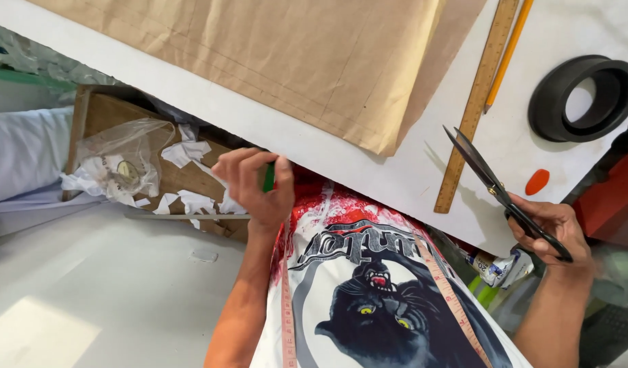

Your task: The person uses shears to cut a large piece of beige fabric laid on a white table, following pencil lines. The person holds the fabric with the left hand while cutting with the right hand, occasionally adjusting the fabric's position.

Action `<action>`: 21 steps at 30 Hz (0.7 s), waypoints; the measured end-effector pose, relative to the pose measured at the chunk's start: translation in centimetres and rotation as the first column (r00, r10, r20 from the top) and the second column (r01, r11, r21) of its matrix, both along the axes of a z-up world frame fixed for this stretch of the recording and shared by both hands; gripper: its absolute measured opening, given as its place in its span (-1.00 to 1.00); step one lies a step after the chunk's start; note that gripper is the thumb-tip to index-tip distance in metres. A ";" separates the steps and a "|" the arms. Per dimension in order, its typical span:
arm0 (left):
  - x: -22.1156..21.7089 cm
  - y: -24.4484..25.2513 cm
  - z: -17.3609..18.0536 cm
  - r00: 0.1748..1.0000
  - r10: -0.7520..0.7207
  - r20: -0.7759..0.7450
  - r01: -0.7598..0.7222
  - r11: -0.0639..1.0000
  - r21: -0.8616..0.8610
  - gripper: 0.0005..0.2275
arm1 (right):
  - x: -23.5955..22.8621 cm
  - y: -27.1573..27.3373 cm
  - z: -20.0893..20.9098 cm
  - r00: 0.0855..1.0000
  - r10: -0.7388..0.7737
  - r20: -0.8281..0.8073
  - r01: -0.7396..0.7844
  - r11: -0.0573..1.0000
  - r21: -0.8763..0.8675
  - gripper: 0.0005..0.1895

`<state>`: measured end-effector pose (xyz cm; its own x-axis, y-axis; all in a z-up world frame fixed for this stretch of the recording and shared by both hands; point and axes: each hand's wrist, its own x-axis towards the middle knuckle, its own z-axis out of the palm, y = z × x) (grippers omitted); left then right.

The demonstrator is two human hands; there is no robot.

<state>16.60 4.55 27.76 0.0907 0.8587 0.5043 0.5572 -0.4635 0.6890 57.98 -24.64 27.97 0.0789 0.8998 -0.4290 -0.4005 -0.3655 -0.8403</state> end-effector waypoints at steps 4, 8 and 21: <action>2.3 0.2 -0.7 0.997 -0.068 -0.026 0.069 0.997 0.032 -0.92 | -1.0 2.1 1.0 0.999 0.036 -0.032 -0.035 0.999 0.032 -0.12; 3.0 -0.3 -1.4 0.988 -0.142 -0.059 0.134 0.983 -0.124 -0.91 | -2.2 4.9 2.2 0.993 0.122 -0.007 -0.122 0.993 -0.008 -0.14; 8.7 -0.4 -0.2 0.908 -0.366 -0.204 0.332 0.926 -0.181 -0.60 | 0.3 3.6 0.4 0.976 0.168 0.135 -0.156 0.983 -0.099 -0.12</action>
